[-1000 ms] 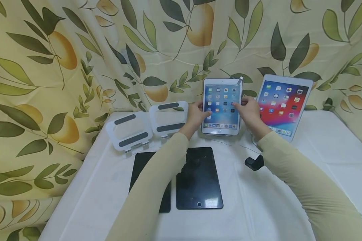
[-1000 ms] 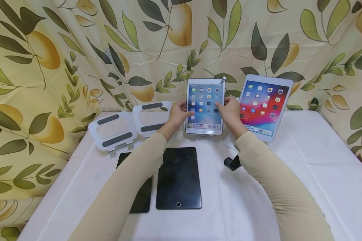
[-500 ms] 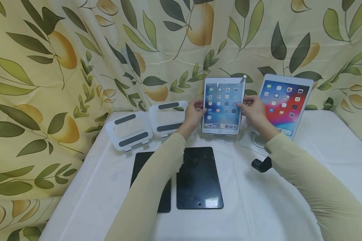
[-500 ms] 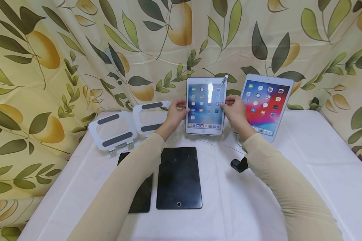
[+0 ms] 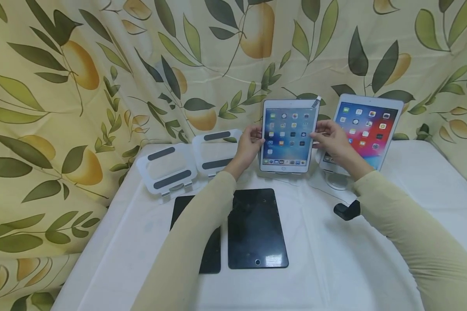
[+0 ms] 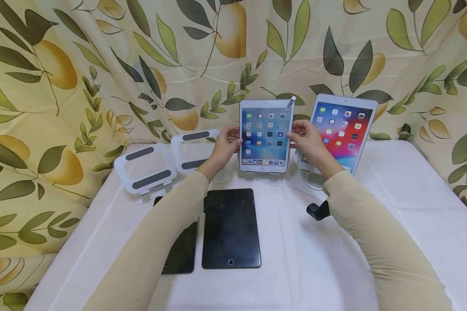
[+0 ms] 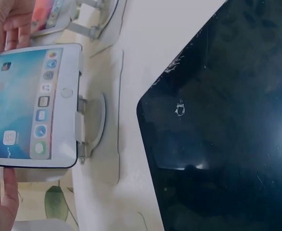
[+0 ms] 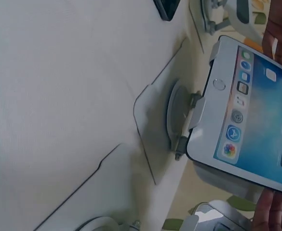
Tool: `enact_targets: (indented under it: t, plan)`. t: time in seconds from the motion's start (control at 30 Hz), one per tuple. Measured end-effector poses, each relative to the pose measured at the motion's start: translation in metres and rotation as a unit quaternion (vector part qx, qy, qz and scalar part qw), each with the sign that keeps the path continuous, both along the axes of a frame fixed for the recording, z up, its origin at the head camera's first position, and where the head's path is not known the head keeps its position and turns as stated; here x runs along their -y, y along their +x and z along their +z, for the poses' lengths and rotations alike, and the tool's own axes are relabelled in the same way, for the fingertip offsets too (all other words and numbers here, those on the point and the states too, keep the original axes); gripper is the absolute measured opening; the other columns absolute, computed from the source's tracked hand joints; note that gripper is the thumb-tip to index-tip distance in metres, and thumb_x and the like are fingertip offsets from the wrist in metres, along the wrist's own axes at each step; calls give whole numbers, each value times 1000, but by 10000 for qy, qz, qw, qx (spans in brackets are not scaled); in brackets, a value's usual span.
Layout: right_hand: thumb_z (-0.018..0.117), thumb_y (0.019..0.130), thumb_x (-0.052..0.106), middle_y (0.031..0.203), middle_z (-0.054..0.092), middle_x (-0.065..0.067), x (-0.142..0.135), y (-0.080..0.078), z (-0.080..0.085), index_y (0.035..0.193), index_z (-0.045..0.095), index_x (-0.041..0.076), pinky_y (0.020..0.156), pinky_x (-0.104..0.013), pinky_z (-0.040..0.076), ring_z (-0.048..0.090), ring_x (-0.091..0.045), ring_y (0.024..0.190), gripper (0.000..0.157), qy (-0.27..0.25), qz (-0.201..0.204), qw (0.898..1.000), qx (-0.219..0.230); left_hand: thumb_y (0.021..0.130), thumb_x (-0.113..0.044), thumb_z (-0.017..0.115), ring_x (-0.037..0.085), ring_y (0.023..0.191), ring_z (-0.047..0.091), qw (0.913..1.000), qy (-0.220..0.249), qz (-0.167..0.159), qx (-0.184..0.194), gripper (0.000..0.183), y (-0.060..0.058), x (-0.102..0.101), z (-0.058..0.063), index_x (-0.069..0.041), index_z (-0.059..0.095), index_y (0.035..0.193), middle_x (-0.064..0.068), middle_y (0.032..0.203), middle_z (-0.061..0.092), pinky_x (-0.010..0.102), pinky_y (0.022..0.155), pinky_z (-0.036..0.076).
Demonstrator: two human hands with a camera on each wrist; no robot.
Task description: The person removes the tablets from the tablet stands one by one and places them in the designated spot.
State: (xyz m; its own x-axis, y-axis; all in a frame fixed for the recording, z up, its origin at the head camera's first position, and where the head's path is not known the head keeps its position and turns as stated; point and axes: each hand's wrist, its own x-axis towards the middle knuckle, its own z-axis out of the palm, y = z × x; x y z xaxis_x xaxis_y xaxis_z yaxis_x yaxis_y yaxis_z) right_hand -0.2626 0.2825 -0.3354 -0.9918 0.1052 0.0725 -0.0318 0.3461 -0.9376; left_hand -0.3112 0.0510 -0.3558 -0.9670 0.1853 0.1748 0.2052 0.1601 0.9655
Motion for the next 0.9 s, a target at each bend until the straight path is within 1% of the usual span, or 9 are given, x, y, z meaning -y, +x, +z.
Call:
enact_targets:
  t: [0.1,0.2,0.3,0.43,0.53,0.67,0.77,0.83,0.9]
  plan:
    - [56,95,22,104,49,3,-3,1,0,121,44,10,77,-20,53,56,-3,91,30,2,109,9999,-47,90,7,55,16,88,53,9999,37,-133,-25,33,2,1,1,-1,50,121,13,107,55,22,74,48]
    - [56,95,21,105,49,2,-5,3,2,120,44,11,77,-20,53,56,-2,90,28,66,175,9998,-79,90,7,55,15,87,52,9998,1,-197,-89,33,4,1,3,0,50,121,13,106,55,21,74,47]
    - [57,95,23,106,49,2,-8,6,5,120,44,11,77,-20,54,56,-2,90,31,225,205,9995,-78,91,5,55,14,87,50,9997,-70,-225,-110,32,7,2,6,0,50,122,13,106,56,20,75,46]
    - [58,94,26,104,50,4,-10,11,12,120,45,10,75,-18,53,55,-1,89,34,370,208,9991,-97,92,3,55,12,85,50,9994,-7,-352,-9,33,10,2,10,-1,48,124,13,108,55,21,72,49]
    - [58,94,24,101,51,7,-12,15,18,118,46,9,73,-16,53,55,-1,89,31,363,249,9989,-155,92,2,55,11,83,50,9989,76,-471,47,34,12,2,13,-1,47,125,11,106,55,23,70,51]
    - [58,94,24,100,52,10,-15,20,23,115,46,14,73,-15,52,55,0,89,27,323,309,9989,-128,92,3,55,11,80,52,9984,147,-543,77,34,15,1,17,-2,48,125,8,102,54,26,69,52]
    - [58,94,27,102,52,10,-17,25,26,116,45,15,74,-17,53,56,2,88,28,409,268,9988,-67,92,3,55,12,79,52,9980,173,-597,69,33,18,0,20,-3,48,123,7,101,53,28,70,53]
    - [59,93,28,101,53,10,-18,28,28,117,46,14,73,-17,53,56,2,87,31,513,181,9985,-55,91,4,55,12,78,52,9978,175,-639,40,33,21,-1,21,-3,47,122,7,100,53,28,69,54]
    - [59,93,29,100,53,10,-19,32,29,118,45,12,72,-16,53,56,3,86,34,642,103,9979,-34,91,5,55,13,78,52,9975,202,-680,21,33,24,-2,22,-2,47,122,7,99,52,31,71,55]
